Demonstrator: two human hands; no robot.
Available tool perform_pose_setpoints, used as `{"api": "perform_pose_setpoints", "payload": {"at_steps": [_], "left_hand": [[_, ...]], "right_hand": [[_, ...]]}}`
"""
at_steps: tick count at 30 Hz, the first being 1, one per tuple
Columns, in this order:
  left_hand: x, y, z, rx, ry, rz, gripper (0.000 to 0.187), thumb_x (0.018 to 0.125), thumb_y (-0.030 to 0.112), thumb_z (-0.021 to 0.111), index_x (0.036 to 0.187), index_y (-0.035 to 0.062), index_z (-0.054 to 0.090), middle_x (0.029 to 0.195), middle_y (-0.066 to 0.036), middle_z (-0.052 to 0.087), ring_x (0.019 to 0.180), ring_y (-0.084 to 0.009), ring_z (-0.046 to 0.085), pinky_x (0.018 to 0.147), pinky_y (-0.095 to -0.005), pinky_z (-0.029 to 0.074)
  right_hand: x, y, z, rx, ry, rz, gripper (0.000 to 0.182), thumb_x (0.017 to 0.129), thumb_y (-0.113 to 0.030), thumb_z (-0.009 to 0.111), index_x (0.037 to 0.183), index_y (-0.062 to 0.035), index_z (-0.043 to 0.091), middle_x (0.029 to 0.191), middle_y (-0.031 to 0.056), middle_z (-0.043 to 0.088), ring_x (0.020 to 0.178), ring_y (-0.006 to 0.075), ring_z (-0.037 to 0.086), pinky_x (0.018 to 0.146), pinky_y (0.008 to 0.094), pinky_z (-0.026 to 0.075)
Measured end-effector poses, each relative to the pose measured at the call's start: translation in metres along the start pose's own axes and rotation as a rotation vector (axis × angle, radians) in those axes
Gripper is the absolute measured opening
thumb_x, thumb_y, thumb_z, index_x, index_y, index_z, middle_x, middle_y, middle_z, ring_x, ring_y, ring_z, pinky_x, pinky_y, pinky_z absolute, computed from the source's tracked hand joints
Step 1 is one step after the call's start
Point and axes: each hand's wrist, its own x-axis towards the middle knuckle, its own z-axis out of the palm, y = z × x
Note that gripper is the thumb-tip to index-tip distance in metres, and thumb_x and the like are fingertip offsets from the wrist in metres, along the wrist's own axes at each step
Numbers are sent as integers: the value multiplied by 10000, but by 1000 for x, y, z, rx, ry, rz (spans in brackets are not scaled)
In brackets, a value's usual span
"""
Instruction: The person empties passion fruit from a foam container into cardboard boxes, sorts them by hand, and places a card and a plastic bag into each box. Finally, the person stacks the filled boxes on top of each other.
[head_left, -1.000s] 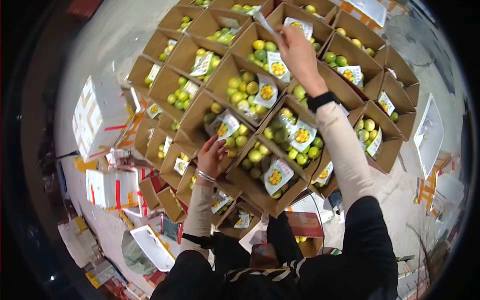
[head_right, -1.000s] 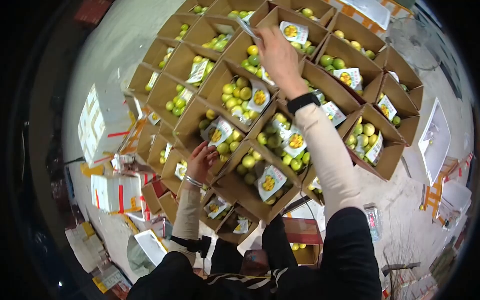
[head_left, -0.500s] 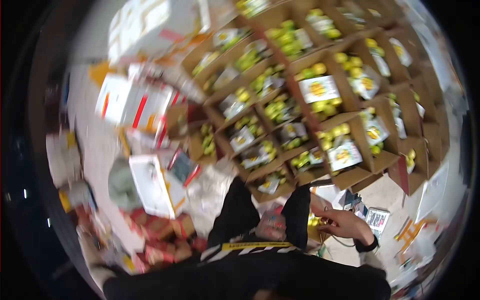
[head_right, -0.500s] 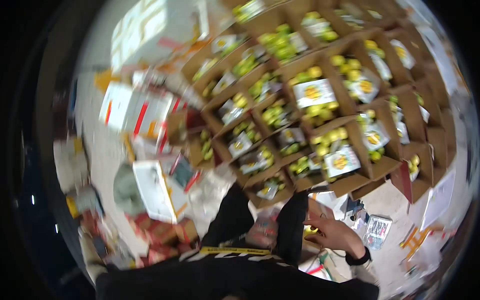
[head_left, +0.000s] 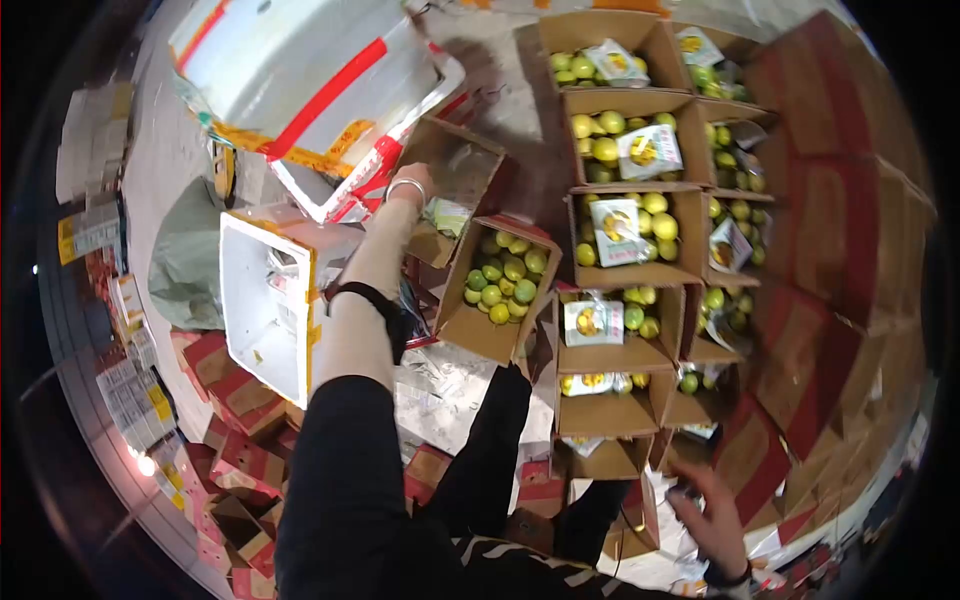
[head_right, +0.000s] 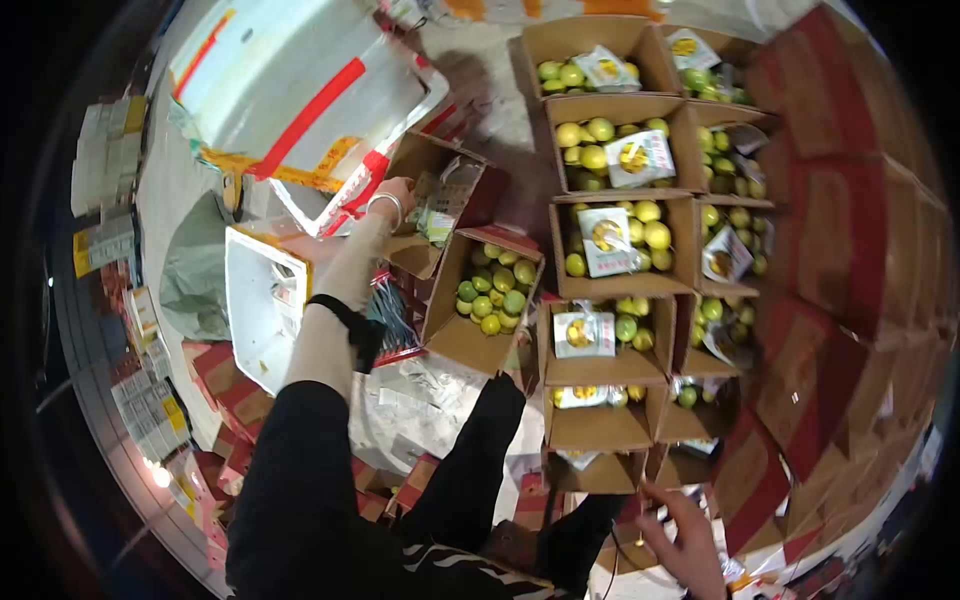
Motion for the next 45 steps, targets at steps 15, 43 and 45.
{"api": "perform_pose_setpoints", "payload": {"at_steps": [15,43,45], "left_hand": [[111,39,94,215,-488,204,545,770,189,587,1294,74,492,1330,-213,460,1210,-325,481,1008,-409,399],[137,61,148,141,9,247,391,879,330,443,1194,139,575,1203,-188,571,1168,-313,517,976,-419,401],[136,62,148,172,-77,176,382,873,325,450,1181,141,582,1176,-186,586,1140,-315,536,959,-420,415]], "right_hand": [[109,-15,110,421,-227,577,355,922,-181,572,1262,-85,529,1053,57,619,897,105,566,790,179,438],[86,65,128,404,153,564,298,905,-213,608,1154,-50,616,1024,82,612,888,144,578,785,248,461],[75,109,154,582,109,595,325,905,-234,610,1175,-53,602,1044,65,614,889,131,580,771,226,461]]}}
